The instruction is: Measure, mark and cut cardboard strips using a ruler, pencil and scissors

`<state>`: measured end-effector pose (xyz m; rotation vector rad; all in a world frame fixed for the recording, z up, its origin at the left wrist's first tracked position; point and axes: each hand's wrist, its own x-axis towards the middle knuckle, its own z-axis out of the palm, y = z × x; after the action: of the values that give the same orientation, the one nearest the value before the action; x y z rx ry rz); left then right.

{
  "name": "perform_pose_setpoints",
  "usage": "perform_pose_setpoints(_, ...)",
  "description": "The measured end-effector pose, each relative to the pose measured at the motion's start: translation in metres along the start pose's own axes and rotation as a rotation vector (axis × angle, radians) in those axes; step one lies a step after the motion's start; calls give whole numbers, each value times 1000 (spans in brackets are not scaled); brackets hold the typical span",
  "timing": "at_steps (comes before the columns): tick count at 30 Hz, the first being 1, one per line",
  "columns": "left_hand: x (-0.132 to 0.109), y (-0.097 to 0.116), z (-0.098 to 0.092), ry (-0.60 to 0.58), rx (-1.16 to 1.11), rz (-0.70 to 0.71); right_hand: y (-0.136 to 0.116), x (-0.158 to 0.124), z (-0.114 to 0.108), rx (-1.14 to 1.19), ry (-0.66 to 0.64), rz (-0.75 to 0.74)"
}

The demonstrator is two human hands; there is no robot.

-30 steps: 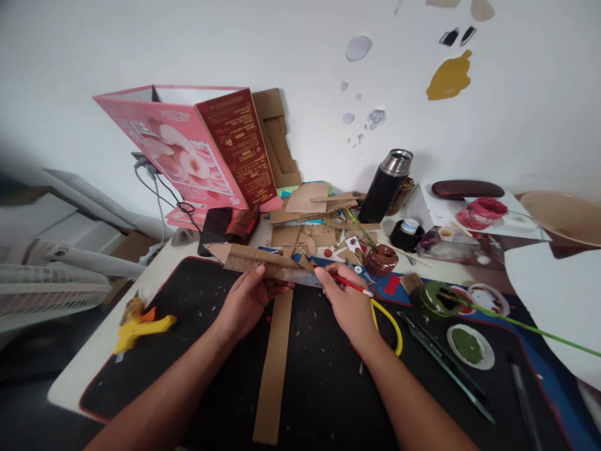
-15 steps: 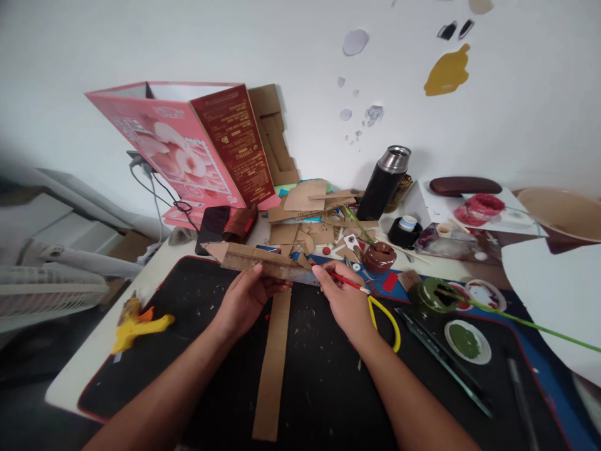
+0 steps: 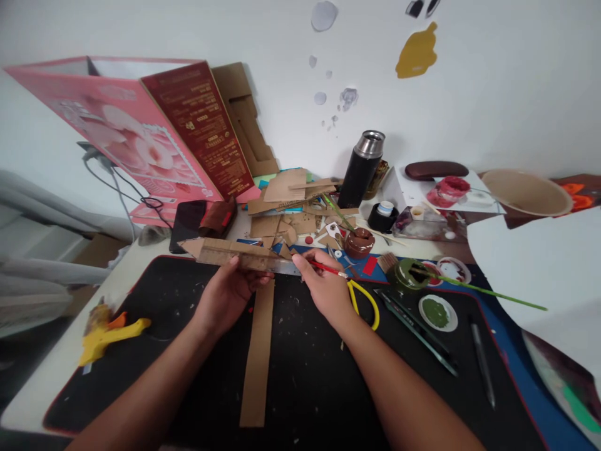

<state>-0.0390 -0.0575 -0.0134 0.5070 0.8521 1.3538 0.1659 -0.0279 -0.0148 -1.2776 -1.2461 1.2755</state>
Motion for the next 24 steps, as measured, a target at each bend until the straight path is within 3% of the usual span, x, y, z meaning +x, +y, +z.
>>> perform_pose_setpoints(24, -1, 5, 6, -6, -61, -68, -2, -2, 0, 26, -37, -24)
